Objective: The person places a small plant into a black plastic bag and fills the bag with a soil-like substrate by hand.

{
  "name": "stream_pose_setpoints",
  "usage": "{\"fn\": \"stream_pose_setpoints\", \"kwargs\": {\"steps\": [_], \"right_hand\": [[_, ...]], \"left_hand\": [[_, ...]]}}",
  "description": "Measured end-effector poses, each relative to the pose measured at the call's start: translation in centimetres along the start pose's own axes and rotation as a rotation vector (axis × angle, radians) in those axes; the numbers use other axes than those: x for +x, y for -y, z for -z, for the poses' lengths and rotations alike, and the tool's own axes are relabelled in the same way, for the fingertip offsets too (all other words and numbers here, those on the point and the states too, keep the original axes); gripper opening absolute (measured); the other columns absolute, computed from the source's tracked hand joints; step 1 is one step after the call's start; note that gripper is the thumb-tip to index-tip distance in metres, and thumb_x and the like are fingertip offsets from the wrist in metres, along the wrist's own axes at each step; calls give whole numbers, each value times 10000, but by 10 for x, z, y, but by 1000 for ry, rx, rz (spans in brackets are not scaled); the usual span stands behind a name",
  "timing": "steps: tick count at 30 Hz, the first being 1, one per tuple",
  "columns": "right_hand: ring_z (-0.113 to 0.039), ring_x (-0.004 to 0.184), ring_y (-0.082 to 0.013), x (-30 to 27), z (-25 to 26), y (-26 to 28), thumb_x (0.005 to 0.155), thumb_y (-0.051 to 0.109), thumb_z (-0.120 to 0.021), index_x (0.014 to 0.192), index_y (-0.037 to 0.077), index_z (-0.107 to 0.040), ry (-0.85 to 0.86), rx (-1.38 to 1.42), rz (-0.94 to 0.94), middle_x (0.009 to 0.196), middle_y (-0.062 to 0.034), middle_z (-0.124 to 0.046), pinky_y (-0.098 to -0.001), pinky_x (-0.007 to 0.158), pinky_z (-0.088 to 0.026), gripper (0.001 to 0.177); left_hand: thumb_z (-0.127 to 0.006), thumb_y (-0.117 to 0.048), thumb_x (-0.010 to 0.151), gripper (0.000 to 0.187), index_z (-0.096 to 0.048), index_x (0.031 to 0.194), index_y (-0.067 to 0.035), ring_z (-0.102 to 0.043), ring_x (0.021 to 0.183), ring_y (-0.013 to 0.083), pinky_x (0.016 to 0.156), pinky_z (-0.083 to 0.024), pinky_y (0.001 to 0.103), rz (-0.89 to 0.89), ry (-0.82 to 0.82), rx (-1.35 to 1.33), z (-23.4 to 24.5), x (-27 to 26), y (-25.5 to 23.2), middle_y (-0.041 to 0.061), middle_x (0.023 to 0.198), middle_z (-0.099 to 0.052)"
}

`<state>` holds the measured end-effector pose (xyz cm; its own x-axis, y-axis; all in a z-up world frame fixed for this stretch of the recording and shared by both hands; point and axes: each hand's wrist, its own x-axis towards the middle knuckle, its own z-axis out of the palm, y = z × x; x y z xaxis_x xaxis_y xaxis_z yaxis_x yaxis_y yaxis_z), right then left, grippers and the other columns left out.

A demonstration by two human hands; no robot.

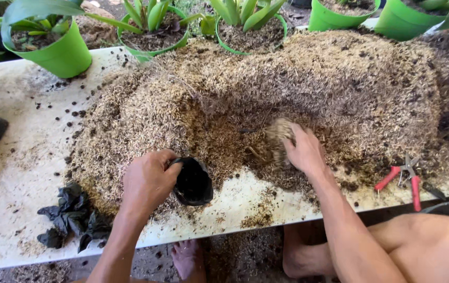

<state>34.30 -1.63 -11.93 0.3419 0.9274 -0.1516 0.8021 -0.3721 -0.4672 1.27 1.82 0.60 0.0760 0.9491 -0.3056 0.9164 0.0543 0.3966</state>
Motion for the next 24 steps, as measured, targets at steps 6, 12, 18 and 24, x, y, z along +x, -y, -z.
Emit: {"fn": "stream_pose_setpoints", "kwargs": {"steps": [6, 12, 18, 24], "right_hand": [[-633, 1223, -387, 17, 8, 17, 975, 259, -600, 1349, 179, -669, 56, 31, 152, 1280, -176, -678, -503, 1062, -476, 389], [-418, 1357, -551, -11, -2, 65, 1005, 540, -501, 1516, 225, -485, 79, -147, 104, 1475, -282, -427, -716, 1062, -389, 600], [-661, 988, -438, 16, -81, 31, 890, 333, -676, 1294, 222, -624, -225, -236, 344, 1136, -181, -562, -539, 766, -590, 422], [-672, 981, -399, 48, -55, 3, 908, 214, -711, 1307, 166, -689, -75, 130, 90, 1069, -216, -600, -516, 815, -567, 403]], "left_hand": [[-632, -363, 846, 291, -809, 1063, -286, -711, 1053, 391, 914, -556, 511, 4, 28, 12, 4, 2, -1, 96, 939, -792], [-613, -329, 861, 288, -802, 1054, -230, -712, 1036, 426, 901, -561, 532, -45, 66, 18, -19, 4, 5, 144, 965, -780], [-609, -332, 863, 279, -796, 1042, -228, -709, 1034, 438, 886, -571, 539, -100, 70, 18, -35, 15, 5, 149, 980, -772], [-596, -306, 867, 278, -798, 1019, -192, -706, 1029, 459, 893, -567, 544, -129, 75, -32, -47, 24, -11, 183, 972, -764]]}}
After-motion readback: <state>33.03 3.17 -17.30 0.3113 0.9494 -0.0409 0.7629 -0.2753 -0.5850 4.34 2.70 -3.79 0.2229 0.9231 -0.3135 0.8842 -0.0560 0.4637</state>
